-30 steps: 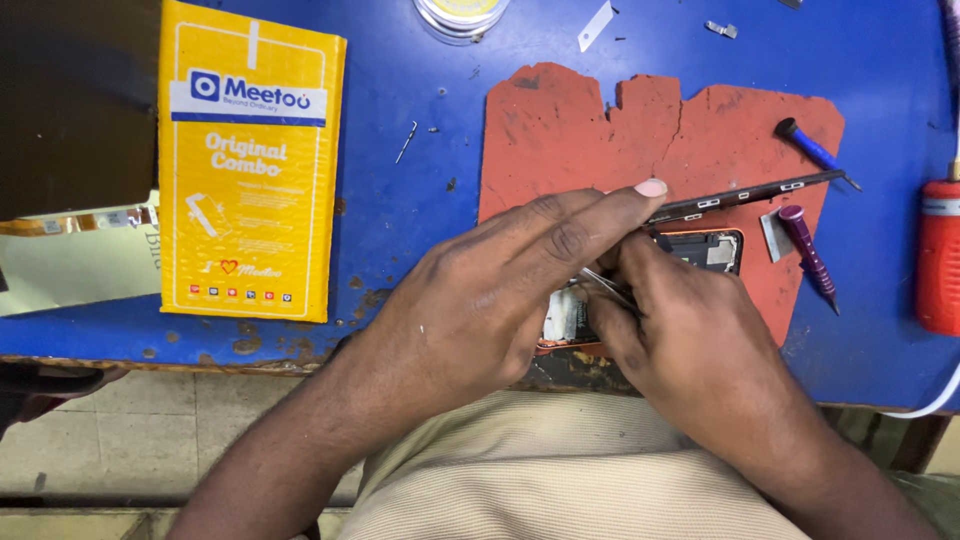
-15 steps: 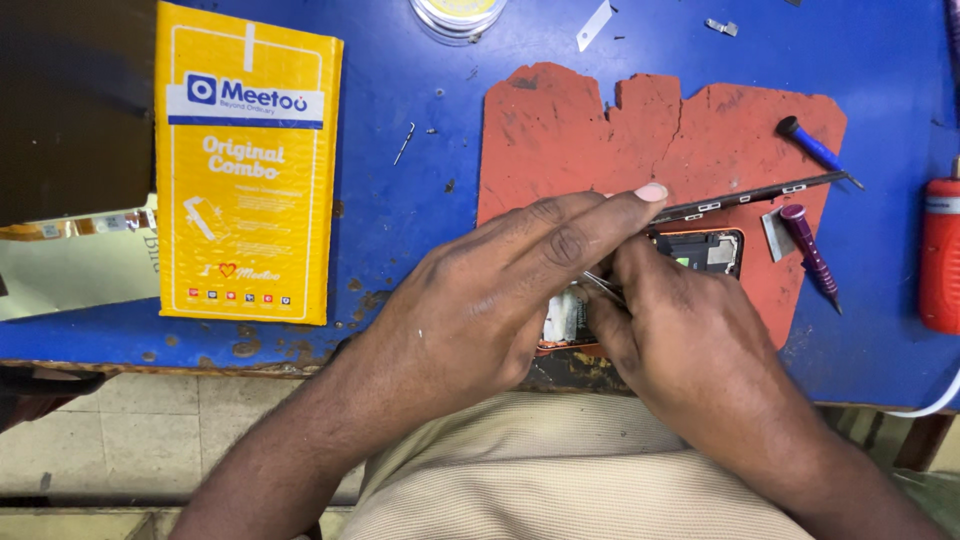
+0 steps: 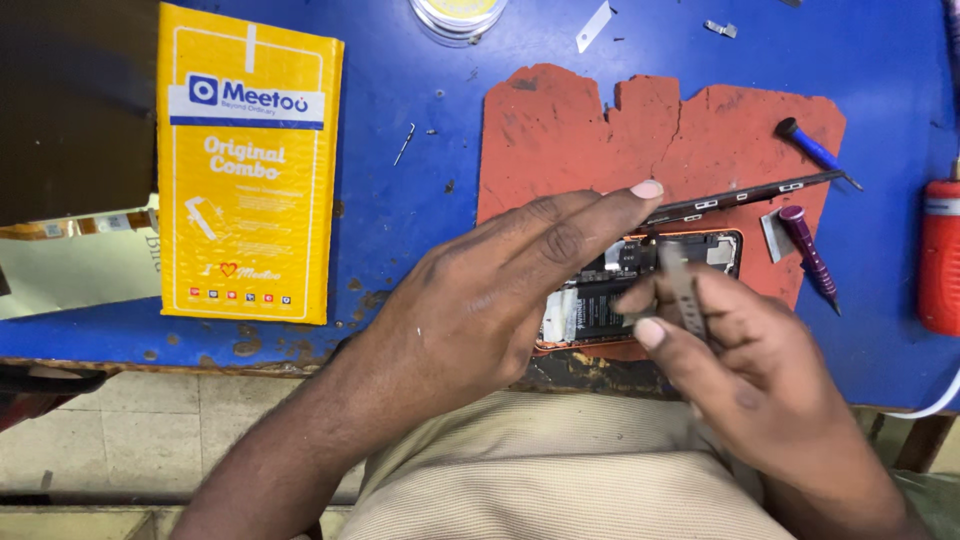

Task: The person repairs a disassembled smartphone on a workbench. They hold the phone with the screen folded open, use a screwdriver on internal components, manipulate small parts by hand, and use a metal tool and tweezers to work inside the phone body.

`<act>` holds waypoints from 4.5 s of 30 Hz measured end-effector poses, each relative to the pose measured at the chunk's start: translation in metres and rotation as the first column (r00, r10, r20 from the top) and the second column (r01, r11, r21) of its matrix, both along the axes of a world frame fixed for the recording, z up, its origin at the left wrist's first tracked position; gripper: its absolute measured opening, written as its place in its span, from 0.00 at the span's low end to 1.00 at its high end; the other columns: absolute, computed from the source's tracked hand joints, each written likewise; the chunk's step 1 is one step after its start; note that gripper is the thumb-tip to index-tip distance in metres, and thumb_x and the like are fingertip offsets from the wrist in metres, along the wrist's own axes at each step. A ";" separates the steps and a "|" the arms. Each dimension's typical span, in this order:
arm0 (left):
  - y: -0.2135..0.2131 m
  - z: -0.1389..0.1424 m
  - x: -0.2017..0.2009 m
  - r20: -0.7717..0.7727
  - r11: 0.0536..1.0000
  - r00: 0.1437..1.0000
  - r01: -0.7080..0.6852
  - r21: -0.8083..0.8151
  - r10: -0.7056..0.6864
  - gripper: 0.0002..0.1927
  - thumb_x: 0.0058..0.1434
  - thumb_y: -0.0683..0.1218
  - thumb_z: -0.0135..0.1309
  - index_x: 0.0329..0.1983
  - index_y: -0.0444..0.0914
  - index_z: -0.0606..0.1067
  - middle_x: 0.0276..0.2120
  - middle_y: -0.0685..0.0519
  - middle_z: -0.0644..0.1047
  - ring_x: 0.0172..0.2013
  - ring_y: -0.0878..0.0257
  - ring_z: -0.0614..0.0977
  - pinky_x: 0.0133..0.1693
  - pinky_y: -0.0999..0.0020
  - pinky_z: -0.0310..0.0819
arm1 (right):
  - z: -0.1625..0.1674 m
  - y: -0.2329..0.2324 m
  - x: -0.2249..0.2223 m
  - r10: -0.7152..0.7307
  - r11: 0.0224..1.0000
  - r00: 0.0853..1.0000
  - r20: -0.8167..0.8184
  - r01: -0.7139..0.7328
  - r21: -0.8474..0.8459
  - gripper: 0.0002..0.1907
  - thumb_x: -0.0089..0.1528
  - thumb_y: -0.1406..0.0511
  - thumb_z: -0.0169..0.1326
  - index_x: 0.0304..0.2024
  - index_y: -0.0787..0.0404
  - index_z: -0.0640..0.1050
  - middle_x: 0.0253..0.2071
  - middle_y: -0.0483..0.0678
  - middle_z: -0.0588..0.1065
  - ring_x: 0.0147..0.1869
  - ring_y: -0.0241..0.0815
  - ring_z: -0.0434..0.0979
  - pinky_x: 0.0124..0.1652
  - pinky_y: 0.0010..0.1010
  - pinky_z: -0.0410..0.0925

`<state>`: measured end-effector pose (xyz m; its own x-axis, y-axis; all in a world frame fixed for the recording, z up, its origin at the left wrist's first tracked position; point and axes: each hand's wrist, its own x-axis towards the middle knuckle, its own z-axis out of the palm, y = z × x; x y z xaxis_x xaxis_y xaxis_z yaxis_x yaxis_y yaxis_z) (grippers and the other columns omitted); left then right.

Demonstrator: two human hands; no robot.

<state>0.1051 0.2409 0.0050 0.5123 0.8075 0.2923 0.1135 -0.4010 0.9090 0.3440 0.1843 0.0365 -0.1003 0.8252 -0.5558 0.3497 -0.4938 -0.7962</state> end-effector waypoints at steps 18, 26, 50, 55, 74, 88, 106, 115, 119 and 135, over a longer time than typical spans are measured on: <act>-0.001 -0.001 0.002 -0.029 1.000 1.000 0.005 -0.020 -0.005 0.43 0.57 0.26 0.50 0.75 0.43 0.59 0.60 0.45 0.74 0.58 0.50 0.79 0.59 0.59 0.79 | -0.019 -0.036 0.006 -0.080 0.971 0.891 -0.446 -0.032 -0.237 0.39 0.69 0.66 0.49 0.82 0.65 0.54 0.26 0.39 0.66 0.24 0.25 0.62 0.22 0.19 0.58; -0.004 -0.004 0.000 -0.027 1.000 1.000 0.007 -0.005 -0.008 0.41 0.58 0.26 0.49 0.74 0.42 0.58 0.63 0.47 0.72 0.59 0.50 0.79 0.60 0.60 0.79 | -0.020 -0.041 0.001 0.006 0.976 0.917 -0.399 -0.091 -0.196 0.40 0.69 0.67 0.49 0.81 0.65 0.49 0.28 0.39 0.67 0.26 0.25 0.63 0.25 0.18 0.61; -0.004 -0.005 0.002 -0.009 1.000 1.000 0.016 -0.016 -0.017 0.39 0.60 0.27 0.50 0.73 0.42 0.58 0.65 0.48 0.71 0.61 0.51 0.78 0.61 0.62 0.78 | -0.022 -0.032 -0.001 -0.487 0.866 0.449 -0.749 0.133 -0.482 0.36 0.67 0.72 0.45 0.77 0.70 0.54 0.25 0.46 0.67 0.18 0.29 0.58 0.19 0.22 0.54; -0.003 -0.003 0.002 -0.033 1.000 0.999 0.008 -0.030 -0.009 0.40 0.60 0.26 0.50 0.73 0.43 0.58 0.59 0.47 0.74 0.58 0.50 0.79 0.58 0.60 0.79 | -0.027 -0.034 0.003 -0.491 0.863 0.454 -0.743 0.137 -0.486 0.36 0.66 0.72 0.46 0.76 0.72 0.54 0.25 0.46 0.67 0.18 0.29 0.58 0.19 0.22 0.54; -0.006 0.010 0.018 -0.104 0.995 0.994 -0.051 -0.083 0.042 0.35 0.63 0.28 0.45 0.73 0.41 0.63 0.64 0.40 0.75 0.59 0.48 0.83 0.54 0.63 0.80 | -0.030 -0.023 0.056 -0.345 0.917 -0.106 -0.932 0.173 -0.359 0.12 0.76 0.58 0.48 0.41 0.57 0.70 0.22 0.44 0.66 0.18 0.30 0.59 0.18 0.22 0.52; -0.016 0.002 0.031 -0.119 0.989 0.983 -0.137 0.054 0.143 0.29 0.65 0.34 0.53 0.70 0.37 0.65 0.63 0.39 0.76 0.59 0.49 0.82 0.58 0.61 0.76 | -0.037 -0.039 0.078 -0.136 0.985 -0.117 -0.984 0.091 -0.147 0.13 0.72 0.58 0.54 0.41 0.56 0.67 0.21 0.43 0.64 0.18 0.28 0.57 0.17 0.22 0.50; -0.022 0.010 0.045 -0.026 0.978 0.989 -0.148 -0.148 0.146 0.35 0.59 0.31 0.53 0.72 0.35 0.63 0.58 0.42 0.78 0.58 0.59 0.80 0.59 0.66 0.72 | 0.003 -0.005 0.099 0.047 0.998 -0.337 -0.940 0.049 0.032 0.11 0.75 0.59 0.44 0.40 0.56 0.69 0.17 0.43 0.61 0.13 0.28 0.50 0.14 0.21 0.48; -0.022 0.003 0.048 -0.007 0.972 0.989 -0.148 -0.185 0.149 0.36 0.59 0.32 0.53 0.72 0.35 0.62 0.57 0.42 0.78 0.56 0.60 0.80 0.57 0.66 0.73 | 0.009 -0.008 0.102 0.039 0.999 -0.397 -0.917 0.019 0.035 0.11 0.74 0.60 0.44 0.37 0.55 0.68 0.15 0.44 0.59 0.12 0.28 0.49 0.13 0.21 0.47; -0.023 0.002 0.046 -0.025 0.970 0.987 -0.158 -0.186 0.156 0.36 0.59 0.32 0.53 0.72 0.35 0.63 0.56 0.42 0.79 0.56 0.59 0.81 0.57 0.67 0.74 | 0.004 -0.009 0.103 0.065 0.998 -0.392 -0.918 0.025 0.060 0.11 0.75 0.60 0.45 0.39 0.56 0.69 0.20 0.46 0.66 0.13 0.28 0.51 0.15 0.21 0.48; 0.002 -0.018 0.045 0.104 0.903 0.983 -0.092 -0.419 0.149 0.38 0.57 0.31 0.50 0.73 0.41 0.62 0.59 0.40 0.77 0.61 0.55 0.80 0.62 0.63 0.69 | -0.001 -0.001 0.128 0.167 0.686 0.614 -0.772 0.490 0.538 0.03 0.73 0.68 0.51 0.44 0.62 0.71 0.36 0.52 0.72 0.21 0.33 0.58 0.22 0.25 0.56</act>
<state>0.1502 0.2429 -0.0133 0.3838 0.9232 -0.0214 0.0070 0.0203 0.9998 0.4716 0.1829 0.0350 -0.0016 0.9431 0.3326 -0.5203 0.2833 -0.8056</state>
